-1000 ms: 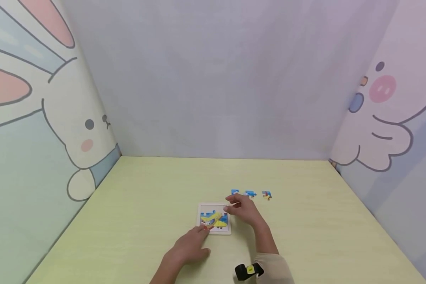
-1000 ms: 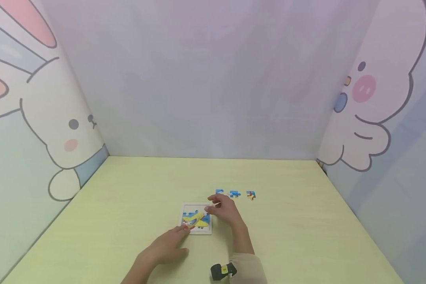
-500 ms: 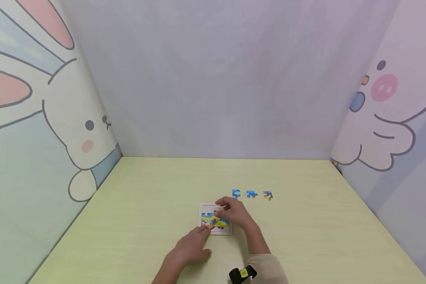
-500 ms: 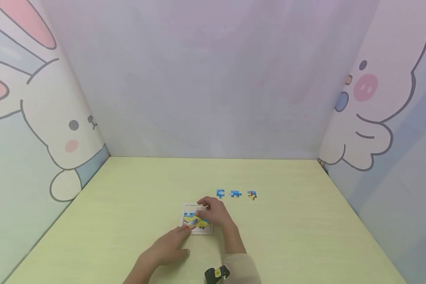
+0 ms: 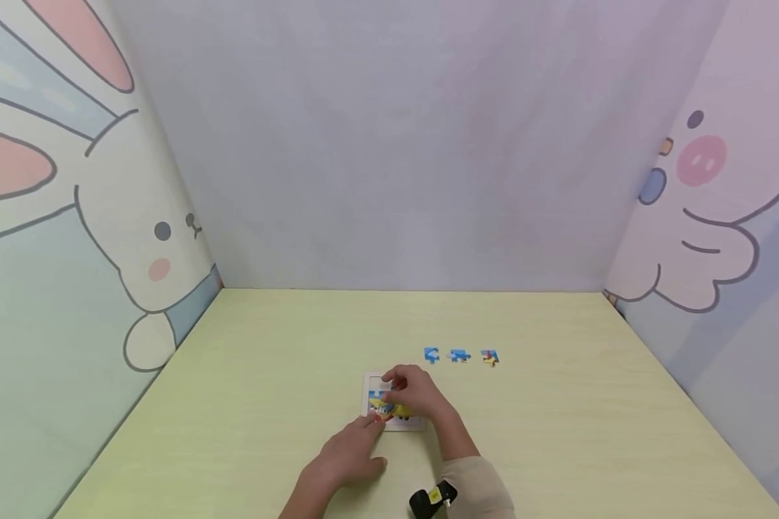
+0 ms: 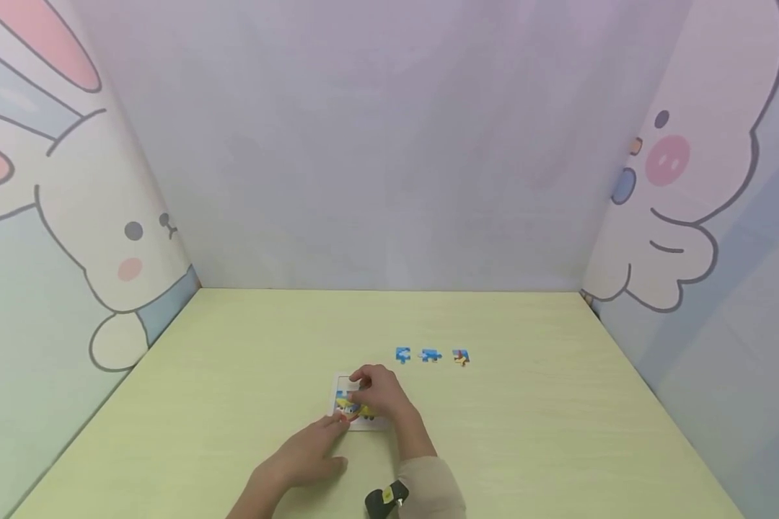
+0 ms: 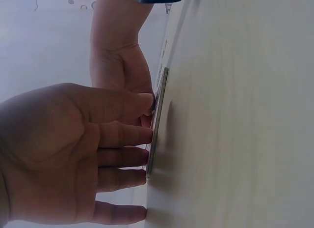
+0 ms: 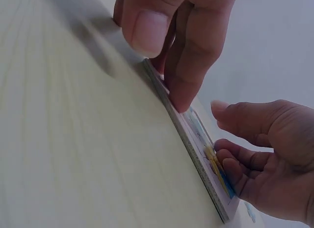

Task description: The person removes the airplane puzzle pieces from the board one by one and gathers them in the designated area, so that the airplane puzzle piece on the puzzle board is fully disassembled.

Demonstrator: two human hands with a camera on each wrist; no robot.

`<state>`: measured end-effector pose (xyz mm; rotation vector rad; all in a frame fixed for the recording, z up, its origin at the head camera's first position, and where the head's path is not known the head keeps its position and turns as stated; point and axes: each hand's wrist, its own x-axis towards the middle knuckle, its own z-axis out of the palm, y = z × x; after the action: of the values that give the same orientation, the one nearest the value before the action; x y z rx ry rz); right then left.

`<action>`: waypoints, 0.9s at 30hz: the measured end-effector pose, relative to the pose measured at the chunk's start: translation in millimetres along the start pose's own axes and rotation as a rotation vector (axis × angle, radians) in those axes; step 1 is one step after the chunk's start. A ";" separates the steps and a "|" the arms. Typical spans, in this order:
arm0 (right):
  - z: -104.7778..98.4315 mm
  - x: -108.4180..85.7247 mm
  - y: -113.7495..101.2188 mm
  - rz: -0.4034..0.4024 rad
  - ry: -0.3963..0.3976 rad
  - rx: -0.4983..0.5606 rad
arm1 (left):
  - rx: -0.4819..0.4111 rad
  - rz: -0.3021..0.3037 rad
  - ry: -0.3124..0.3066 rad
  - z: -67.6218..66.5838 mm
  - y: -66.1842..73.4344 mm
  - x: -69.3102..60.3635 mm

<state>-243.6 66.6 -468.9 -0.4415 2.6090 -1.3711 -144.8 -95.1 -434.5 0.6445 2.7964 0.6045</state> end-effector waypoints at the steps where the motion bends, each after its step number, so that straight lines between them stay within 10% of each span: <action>1: 0.8 0.9 -0.6 0.011 0.002 -0.008 | -0.003 0.002 0.002 0.0 -0.2 -0.1; 27: 8.9 7.5 -11.9 0.063 -0.040 -0.135 | -0.042 0.004 0.004 0.5 -0.6 -2.2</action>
<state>-246.0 50.8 -464.2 -0.3963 2.6686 -1.1592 -142.9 -96.3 -435.0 0.6410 2.7787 0.6649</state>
